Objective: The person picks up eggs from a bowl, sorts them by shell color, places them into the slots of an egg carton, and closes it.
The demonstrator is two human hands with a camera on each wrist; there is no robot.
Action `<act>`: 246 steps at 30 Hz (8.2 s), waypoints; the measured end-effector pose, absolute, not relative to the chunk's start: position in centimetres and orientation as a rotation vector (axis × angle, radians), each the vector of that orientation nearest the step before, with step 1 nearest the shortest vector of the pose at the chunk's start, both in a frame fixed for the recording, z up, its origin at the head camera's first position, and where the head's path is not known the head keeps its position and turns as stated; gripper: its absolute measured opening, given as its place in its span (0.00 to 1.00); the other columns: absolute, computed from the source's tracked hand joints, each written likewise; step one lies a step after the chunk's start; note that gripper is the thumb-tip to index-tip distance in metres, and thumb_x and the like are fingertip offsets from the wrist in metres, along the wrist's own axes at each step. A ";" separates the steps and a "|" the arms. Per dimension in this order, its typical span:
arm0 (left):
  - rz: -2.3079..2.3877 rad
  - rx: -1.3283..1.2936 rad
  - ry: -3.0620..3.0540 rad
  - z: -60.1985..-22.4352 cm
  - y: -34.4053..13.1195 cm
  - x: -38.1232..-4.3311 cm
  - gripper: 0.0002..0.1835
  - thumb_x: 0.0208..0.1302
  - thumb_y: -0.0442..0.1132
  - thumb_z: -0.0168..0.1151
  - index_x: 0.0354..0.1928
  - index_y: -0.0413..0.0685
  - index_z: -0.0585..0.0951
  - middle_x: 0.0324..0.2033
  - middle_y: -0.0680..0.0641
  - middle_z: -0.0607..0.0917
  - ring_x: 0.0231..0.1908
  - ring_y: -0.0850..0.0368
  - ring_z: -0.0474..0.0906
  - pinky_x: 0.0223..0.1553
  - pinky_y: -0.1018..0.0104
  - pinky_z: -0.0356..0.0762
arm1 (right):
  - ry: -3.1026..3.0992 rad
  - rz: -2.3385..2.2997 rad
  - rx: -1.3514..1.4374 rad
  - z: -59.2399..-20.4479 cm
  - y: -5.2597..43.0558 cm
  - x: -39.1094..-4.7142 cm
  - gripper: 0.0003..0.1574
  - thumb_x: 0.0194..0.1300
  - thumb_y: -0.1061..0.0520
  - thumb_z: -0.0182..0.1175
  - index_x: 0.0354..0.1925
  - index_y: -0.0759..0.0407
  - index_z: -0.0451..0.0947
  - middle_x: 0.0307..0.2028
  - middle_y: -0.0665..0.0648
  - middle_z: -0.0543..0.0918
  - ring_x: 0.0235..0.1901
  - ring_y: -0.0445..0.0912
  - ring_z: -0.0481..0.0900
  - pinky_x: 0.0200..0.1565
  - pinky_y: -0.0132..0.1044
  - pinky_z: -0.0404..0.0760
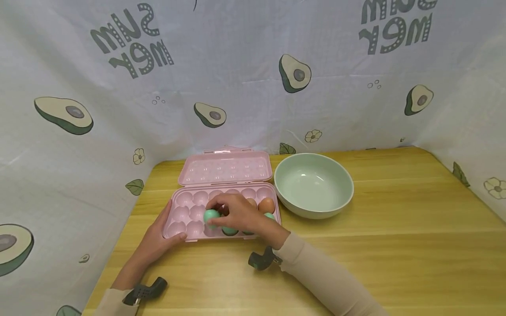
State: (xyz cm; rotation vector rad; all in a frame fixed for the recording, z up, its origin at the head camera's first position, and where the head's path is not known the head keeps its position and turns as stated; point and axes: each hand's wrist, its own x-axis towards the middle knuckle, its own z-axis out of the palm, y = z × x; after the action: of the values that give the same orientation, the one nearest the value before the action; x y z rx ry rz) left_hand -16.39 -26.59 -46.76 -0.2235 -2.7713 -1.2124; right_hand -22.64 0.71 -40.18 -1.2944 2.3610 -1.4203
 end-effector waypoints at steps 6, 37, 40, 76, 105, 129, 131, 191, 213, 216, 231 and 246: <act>-1.214 -0.231 -2.766 -46.7 -26.7 -16.4 0.57 0.52 0.49 0.72 0.77 0.54 0.44 0.73 0.37 0.54 0.69 0.33 0.53 0.63 0.35 0.54 | 2.363 -1.392 -1.333 -40.5 0.6 -22.5 0.13 0.57 0.58 0.70 0.41 0.57 0.81 0.35 0.50 0.82 0.34 0.44 0.77 0.40 0.35 0.80; -1.235 -0.266 -2.740 -46.7 -26.7 -16.4 0.57 0.52 0.48 0.72 0.77 0.50 0.46 0.72 0.37 0.55 0.69 0.34 0.54 0.63 0.37 0.55 | 2.447 -1.184 -1.317 -40.8 0.4 -22.2 0.12 0.57 0.58 0.69 0.40 0.54 0.79 0.33 0.44 0.81 0.34 0.39 0.76 0.42 0.31 0.78; -1.231 -0.265 -2.743 -46.8 -26.7 -16.4 0.57 0.52 0.48 0.72 0.77 0.50 0.46 0.72 0.37 0.55 0.69 0.34 0.54 0.63 0.37 0.55 | 2.441 -1.186 -1.313 -40.9 0.4 -22.2 0.11 0.57 0.59 0.69 0.39 0.54 0.79 0.32 0.44 0.80 0.34 0.40 0.76 0.42 0.34 0.79; -1.235 -0.259 -2.737 -46.9 -26.7 -16.6 0.58 0.51 0.48 0.73 0.77 0.54 0.45 0.73 0.39 0.54 0.70 0.36 0.53 0.64 0.37 0.54 | 2.379 -1.248 -1.309 -40.5 0.7 -22.3 0.12 0.60 0.62 0.66 0.43 0.61 0.81 0.39 0.52 0.84 0.41 0.42 0.81 0.47 0.31 0.79; -1.212 -0.444 -2.750 -40.8 -28.4 -21.1 0.39 0.67 0.45 0.59 0.75 0.47 0.54 0.71 0.36 0.58 0.68 0.38 0.59 0.65 0.42 0.57 | 2.598 -1.447 -0.891 -34.4 6.7 -26.8 0.27 0.68 0.48 0.58 0.61 0.61 0.73 0.55 0.58 0.80 0.54 0.49 0.77 0.56 0.44 0.76; -1.860 -0.110 -2.812 -34.6 -27.5 -30.3 0.47 0.68 0.70 0.18 0.76 0.43 0.37 0.74 0.35 0.40 0.73 0.38 0.38 0.71 0.47 0.35 | 2.013 -1.758 0.016 -32.8 9.8 -37.2 0.50 0.75 0.37 0.39 0.73 0.74 0.40 0.72 0.71 0.51 0.71 0.59 0.53 0.69 0.46 0.55; -1.935 0.001 -2.789 -34.5 -27.4 -31.0 0.48 0.67 0.72 0.19 0.76 0.42 0.37 0.74 0.33 0.40 0.73 0.37 0.38 0.71 0.47 0.35 | 1.963 -1.788 0.069 -33.2 9.9 -37.8 0.51 0.74 0.36 0.38 0.73 0.74 0.38 0.73 0.71 0.48 0.72 0.59 0.50 0.70 0.46 0.53; -2.205 0.304 -2.500 -29.4 -25.9 -32.1 0.52 0.67 0.72 0.26 0.74 0.35 0.37 0.71 0.29 0.50 0.71 0.37 0.50 0.70 0.51 0.49 | 1.959 -2.059 0.059 -30.5 10.7 -38.3 0.49 0.73 0.34 0.41 0.71 0.72 0.51 0.66 0.72 0.65 0.61 0.61 0.71 0.60 0.51 0.70; -1.961 -0.003 -2.510 -28.6 -26.4 -27.4 0.49 0.65 0.74 0.28 0.76 0.47 0.46 0.70 0.34 0.55 0.71 0.40 0.53 0.70 0.50 0.51 | 2.323 -1.979 -0.372 -30.1 10.9 -33.2 0.47 0.70 0.29 0.42 0.68 0.64 0.63 0.63 0.63 0.70 0.62 0.56 0.69 0.59 0.46 0.72; -1.950 -0.047 -2.464 -29.2 -26.5 -26.4 0.46 0.67 0.72 0.29 0.76 0.47 0.48 0.67 0.33 0.56 0.70 0.39 0.54 0.69 0.48 0.51 | 2.348 -2.015 -0.440 -30.6 10.9 -32.2 0.45 0.71 0.32 0.43 0.66 0.67 0.64 0.61 0.65 0.71 0.61 0.57 0.70 0.58 0.47 0.73; -1.738 -0.324 -2.398 -32.2 -26.9 -22.4 0.36 0.75 0.59 0.31 0.74 0.41 0.52 0.62 0.30 0.63 0.68 0.37 0.58 0.67 0.46 0.54 | 2.664 -1.934 -0.722 -33.2 11.0 -27.9 0.34 0.73 0.39 0.46 0.57 0.67 0.68 0.53 0.64 0.74 0.56 0.56 0.75 0.56 0.47 0.75; -1.761 -0.516 -2.308 -35.7 -27.8 -20.4 0.27 0.77 0.43 0.34 0.70 0.33 0.52 0.68 0.32 0.59 0.69 0.36 0.54 0.67 0.48 0.53 | 2.773 -1.711 -0.809 -34.9 12.2 -25.7 0.28 0.75 0.43 0.44 0.62 0.61 0.68 0.57 0.59 0.76 0.57 0.56 0.76 0.60 0.50 0.71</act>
State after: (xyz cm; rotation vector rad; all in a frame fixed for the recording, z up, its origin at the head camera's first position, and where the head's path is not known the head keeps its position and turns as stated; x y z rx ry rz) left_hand -20.44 -27.77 -35.68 -0.5156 -2.3084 -1.7609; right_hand -25.75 12.20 -34.86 -0.8095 2.7726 -1.7108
